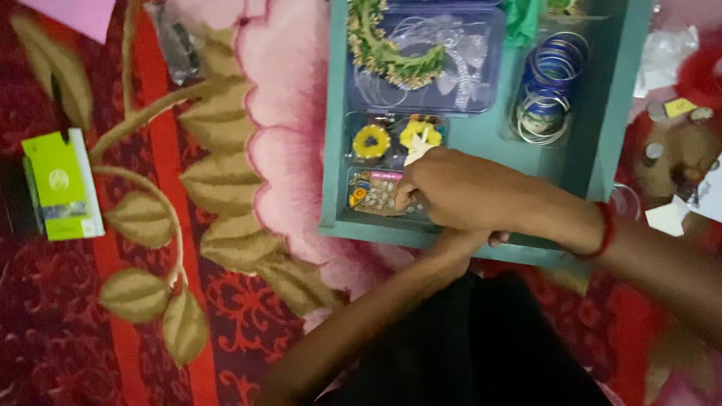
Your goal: The person sorts through a drawer containing various jewelry items, including necklaces, bracelets, and rings. They pick up and examine several pieces, such as a star-shaped necklace and a yellow flower hair accessory, before placing them back into the drawer.
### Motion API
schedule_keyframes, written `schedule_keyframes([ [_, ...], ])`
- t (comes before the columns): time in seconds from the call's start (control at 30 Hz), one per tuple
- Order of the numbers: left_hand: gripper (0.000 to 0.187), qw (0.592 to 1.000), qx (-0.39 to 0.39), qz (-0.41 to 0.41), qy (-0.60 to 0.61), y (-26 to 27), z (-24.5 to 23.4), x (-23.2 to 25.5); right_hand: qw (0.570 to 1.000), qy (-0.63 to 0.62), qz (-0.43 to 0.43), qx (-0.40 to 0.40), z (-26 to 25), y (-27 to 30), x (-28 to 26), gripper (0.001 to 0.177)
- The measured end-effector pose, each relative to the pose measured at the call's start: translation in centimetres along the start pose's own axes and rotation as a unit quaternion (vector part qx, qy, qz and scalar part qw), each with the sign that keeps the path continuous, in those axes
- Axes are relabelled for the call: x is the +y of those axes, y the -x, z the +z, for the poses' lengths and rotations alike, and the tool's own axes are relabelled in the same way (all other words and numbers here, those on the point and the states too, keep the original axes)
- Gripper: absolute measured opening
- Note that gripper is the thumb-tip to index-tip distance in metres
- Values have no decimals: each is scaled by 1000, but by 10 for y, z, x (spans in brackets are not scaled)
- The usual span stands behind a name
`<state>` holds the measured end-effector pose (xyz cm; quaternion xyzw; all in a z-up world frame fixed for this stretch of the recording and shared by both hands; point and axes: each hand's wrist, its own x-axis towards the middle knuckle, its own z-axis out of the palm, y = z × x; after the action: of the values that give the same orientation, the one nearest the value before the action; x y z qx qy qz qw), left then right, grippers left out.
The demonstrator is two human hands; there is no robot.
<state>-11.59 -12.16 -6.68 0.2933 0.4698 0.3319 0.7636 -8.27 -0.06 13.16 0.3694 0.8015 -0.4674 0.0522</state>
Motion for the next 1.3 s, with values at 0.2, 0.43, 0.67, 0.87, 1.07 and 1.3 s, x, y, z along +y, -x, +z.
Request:
schedule_keyframes([
  [0.2,39,987,-17,-18,162,21,-18,8,998,19,7,-64,36,-39,25,46],
  [0.43,45,989,-18,-8,147,36,-14,47,997,42,-42,-52,45,-41,37,48],
  [0.67,42,991,15,-57,117,25,-3,66,994,-67,36,82,-2,21,48,30],
  [0.87,44,995,4,-87,53,-26,34,86,901,-153,0,406,-6,116,109,19],
  [1.07,43,990,-79,-93,72,-63,80,98,788,-144,247,545,12,195,220,18],
  [1.3,39,986,-79,-135,49,-81,108,87,815,78,212,533,59,169,273,25],
])
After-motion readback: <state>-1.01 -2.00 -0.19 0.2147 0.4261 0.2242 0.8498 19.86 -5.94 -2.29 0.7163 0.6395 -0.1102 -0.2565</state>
